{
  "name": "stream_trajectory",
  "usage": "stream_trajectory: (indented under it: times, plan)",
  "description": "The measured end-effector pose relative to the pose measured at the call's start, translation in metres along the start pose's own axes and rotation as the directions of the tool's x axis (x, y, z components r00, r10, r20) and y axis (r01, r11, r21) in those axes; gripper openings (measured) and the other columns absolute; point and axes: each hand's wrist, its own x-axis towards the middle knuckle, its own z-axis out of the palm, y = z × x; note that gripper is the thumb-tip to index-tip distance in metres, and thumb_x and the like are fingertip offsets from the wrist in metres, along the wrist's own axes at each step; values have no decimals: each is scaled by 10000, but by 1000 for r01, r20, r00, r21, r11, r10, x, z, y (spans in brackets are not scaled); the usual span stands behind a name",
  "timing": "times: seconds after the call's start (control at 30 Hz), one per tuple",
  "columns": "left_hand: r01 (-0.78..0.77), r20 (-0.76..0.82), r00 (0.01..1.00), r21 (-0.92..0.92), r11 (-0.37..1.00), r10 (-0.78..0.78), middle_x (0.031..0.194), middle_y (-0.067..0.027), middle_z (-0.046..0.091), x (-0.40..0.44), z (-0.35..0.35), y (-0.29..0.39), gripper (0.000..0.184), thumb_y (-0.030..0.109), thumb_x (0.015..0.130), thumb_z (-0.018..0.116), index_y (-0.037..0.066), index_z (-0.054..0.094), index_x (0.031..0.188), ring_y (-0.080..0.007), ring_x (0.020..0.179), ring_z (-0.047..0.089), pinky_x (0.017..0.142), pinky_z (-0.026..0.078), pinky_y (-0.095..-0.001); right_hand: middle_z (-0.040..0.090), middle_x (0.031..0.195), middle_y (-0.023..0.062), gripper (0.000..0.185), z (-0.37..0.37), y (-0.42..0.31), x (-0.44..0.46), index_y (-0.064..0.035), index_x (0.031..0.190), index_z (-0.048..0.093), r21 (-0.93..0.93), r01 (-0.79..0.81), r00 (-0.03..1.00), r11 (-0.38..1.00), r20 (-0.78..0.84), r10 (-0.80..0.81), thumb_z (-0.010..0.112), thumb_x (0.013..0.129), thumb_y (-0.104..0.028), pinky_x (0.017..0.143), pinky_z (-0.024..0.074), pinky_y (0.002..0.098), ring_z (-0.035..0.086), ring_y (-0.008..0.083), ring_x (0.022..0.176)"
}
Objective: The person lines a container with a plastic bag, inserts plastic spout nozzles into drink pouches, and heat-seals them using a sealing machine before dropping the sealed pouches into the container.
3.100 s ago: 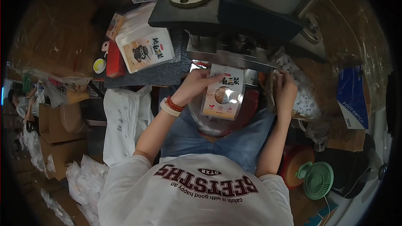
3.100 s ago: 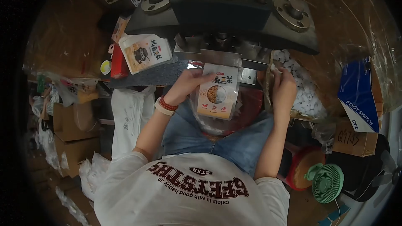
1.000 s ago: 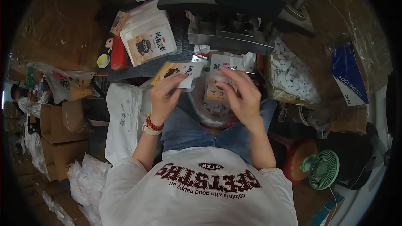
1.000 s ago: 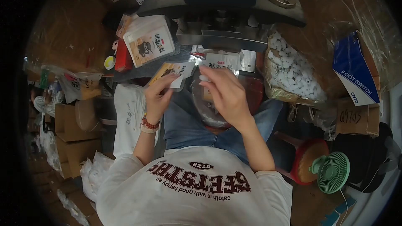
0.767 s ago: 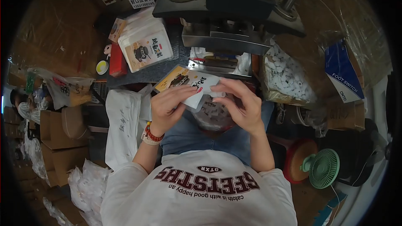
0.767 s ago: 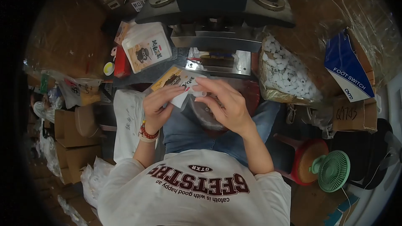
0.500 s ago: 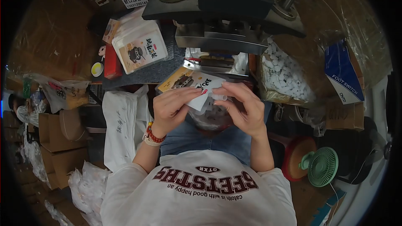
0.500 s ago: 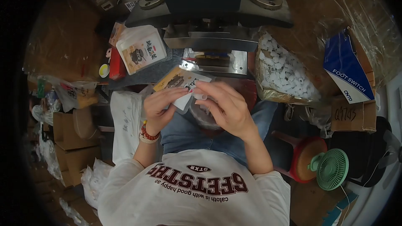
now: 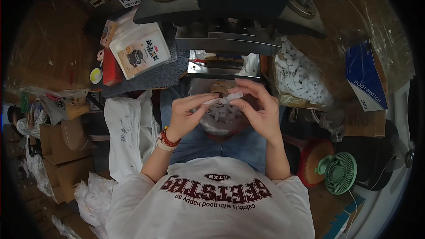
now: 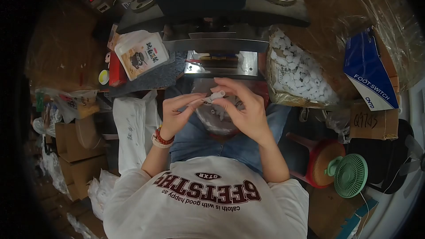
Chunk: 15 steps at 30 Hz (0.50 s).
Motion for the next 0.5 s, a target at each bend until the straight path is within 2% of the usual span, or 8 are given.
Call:
stream_trajectory:
  times: [0.03,0.1,0.23,0.3,0.37,0.43,0.47,0.5]
  plan:
    - [-3,0,1000,3,1000,3,937,-100,706,-2,3,-2,206,13,803,646,18,694,1002,-176,817,689,673,525,-265,678,942,111,384,2,4,0,-36,1166,591,1,4,1000,1000,-1,-4,684,794,-32,730,515,311,653,197,832]
    - [272,37,962,-113,956,-269,909,-113,708,-9,13,-6,153,59,835,661,-10,696,968,-134,814,677,665,526,-258,685,957,78,352,5,9,-1,7,1156,579,-125,-113,994,986,-5,113,662,814,15,730,484,231,608,97,834]
    - [424,88,906,-180,888,-415,885,-130,705,-25,27,-21,147,77,841,676,-27,694,944,-118,811,667,678,526,-256,680,977,83,319,-10,19,-3,19,1143,577,-258,-169,974,951,105,202,651,834,-3,761,480,224,606,92,859]
    - [281,-98,953,-56,958,-285,914,-136,701,-24,18,-13,172,42,809,679,-29,689,964,-168,841,677,740,527,-270,671,1010,101,306,-16,18,-8,13,1132,580,153,-207,972,966,-78,221,649,834,5,787,475,228,611,109,872]
    - [-107,-348,907,354,929,237,982,-140,691,-18,-10,-12,271,3,764,677,-5,678,1035,-239,924,673,811,521,-316,663,1041,117,286,-22,4,-8,22,1115,580,248,-138,978,959,-120,172,636,835,26,811,473,240,614,125,880]
    - [-206,-250,774,769,605,581,1065,-139,671,-14,-45,-4,341,-16,750,647,26,660,1088,-286,1022,641,857,512,-360,657,1054,96,271,-25,1,-13,37,1108,577,312,-58,977,948,-178,118,638,844,30,773,495,237,612,113,900]
    - [-182,-164,784,862,474,599,1100,-121,660,-19,-58,-9,300,-3,771,622,48,665,1063,-286,1078,614,869,510,-375,657,1054,96,271,-21,0,-15,37,1108,577,317,-56,978,947,-173,116,638,844,30,773,495,237,612,113,900]
    - [-187,-99,856,855,484,507,1114,-116,654,-16,-62,-16,311,2,769,614,51,657,1073,-286,1093,603,886,500,-371,658,1055,98,268,-16,-1,-18,38,1102,579,312,-68,984,948,-136,115,641,842,31,776,497,238,616,118,900]
